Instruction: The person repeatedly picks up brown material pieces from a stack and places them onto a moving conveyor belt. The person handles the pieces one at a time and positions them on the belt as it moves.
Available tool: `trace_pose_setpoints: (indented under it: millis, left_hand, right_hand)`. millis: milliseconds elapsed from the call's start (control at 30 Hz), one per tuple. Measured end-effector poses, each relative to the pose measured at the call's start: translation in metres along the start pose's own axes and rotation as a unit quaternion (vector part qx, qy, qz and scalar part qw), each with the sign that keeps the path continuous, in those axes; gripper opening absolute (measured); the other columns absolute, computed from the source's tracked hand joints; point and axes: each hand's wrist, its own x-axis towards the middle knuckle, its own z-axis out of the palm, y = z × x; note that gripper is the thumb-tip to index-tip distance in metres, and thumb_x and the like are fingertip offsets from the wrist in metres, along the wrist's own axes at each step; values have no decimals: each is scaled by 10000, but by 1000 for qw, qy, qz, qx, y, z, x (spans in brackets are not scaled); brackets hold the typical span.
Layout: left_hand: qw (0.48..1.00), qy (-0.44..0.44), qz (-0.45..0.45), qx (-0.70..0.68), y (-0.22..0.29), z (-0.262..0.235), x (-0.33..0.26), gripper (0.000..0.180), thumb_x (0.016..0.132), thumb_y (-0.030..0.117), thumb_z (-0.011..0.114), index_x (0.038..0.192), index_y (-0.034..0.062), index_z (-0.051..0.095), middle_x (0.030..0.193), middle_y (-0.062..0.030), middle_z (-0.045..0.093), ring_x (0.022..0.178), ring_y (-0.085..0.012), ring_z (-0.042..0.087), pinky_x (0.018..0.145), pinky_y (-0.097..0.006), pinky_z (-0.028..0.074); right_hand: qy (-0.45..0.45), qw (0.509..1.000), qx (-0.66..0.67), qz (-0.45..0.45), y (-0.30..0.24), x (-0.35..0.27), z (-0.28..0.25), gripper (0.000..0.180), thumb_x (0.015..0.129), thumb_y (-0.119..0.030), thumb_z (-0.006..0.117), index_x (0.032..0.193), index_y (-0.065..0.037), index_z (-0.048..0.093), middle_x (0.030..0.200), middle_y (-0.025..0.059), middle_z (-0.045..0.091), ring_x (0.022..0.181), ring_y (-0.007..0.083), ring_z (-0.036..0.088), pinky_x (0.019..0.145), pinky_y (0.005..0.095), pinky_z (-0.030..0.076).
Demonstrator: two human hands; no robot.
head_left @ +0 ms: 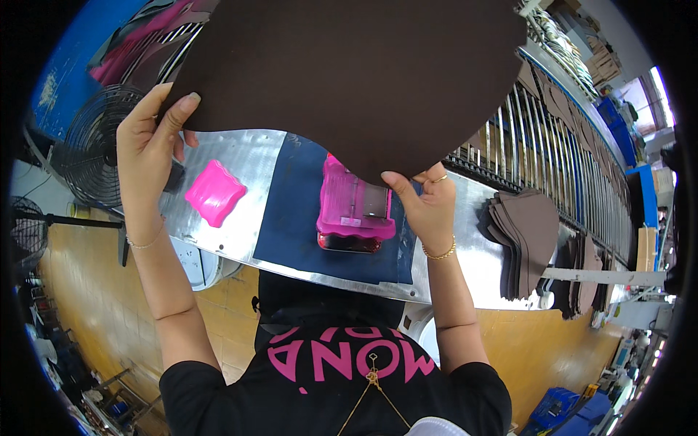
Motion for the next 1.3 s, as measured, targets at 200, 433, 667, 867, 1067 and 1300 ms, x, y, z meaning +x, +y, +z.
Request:
trace_pose_setpoints:
  millis: [200,433,667,867,1067,1300]
  left_hand:
    - [999,-14,-35,16,-15,-5,-9,221,885,155,699,1049,8,692,763,-19,655,554,-50,562,468,-168,389]
    - [988,-128,-78,44,-25,32,-35,98,882,58,659,915,-34,662,722,-17,588,567,-65,543,512,-217,428]
    - [961,-232,70,132,-27,97,-44,100,821,72,685,875,-9,660,755,-120,590,612,-281,594,558,-342,461]
    - [929,-280,195,140,0,152,-41,104,792,158,705,843,67,702,775,-66,578,693,-275,614,606,-362,494]
    - [875,-344,314,133,20,205,-35,126,742,170,750,766,57,702,850,-56,515,837,-233,547,649,-351,481]
    - [862,-233,443,77,59,266,42,149,803,169,709,741,56,633,932,-87,504,907,-273,508,761,-390,439]
  right_hand:
    - [-11,996,-92,-14,-6,-4,0,197,735,-141,813,881,-68,702,743,55,680,797,176,573,751,323,464]
    - [1,973,-219,-78,3,-26,-40,138,714,-117,808,820,-66,736,693,77,674,715,258,596,897,368,393]
    - [61,966,-246,48,32,-82,-91,144,717,-39,799,839,-26,724,845,115,712,766,289,664,741,334,492]
    - [166,949,-216,158,24,-114,-163,144,781,-60,786,877,19,713,828,90,724,728,92,610,698,255,478]
    - [178,934,-226,213,-32,-125,-231,227,843,-99,756,752,-8,568,675,-53,496,628,44,395,560,202,347]
    - [238,947,-199,86,-44,-86,-241,210,904,-207,705,872,-33,590,708,-69,517,574,12,391,496,174,288]
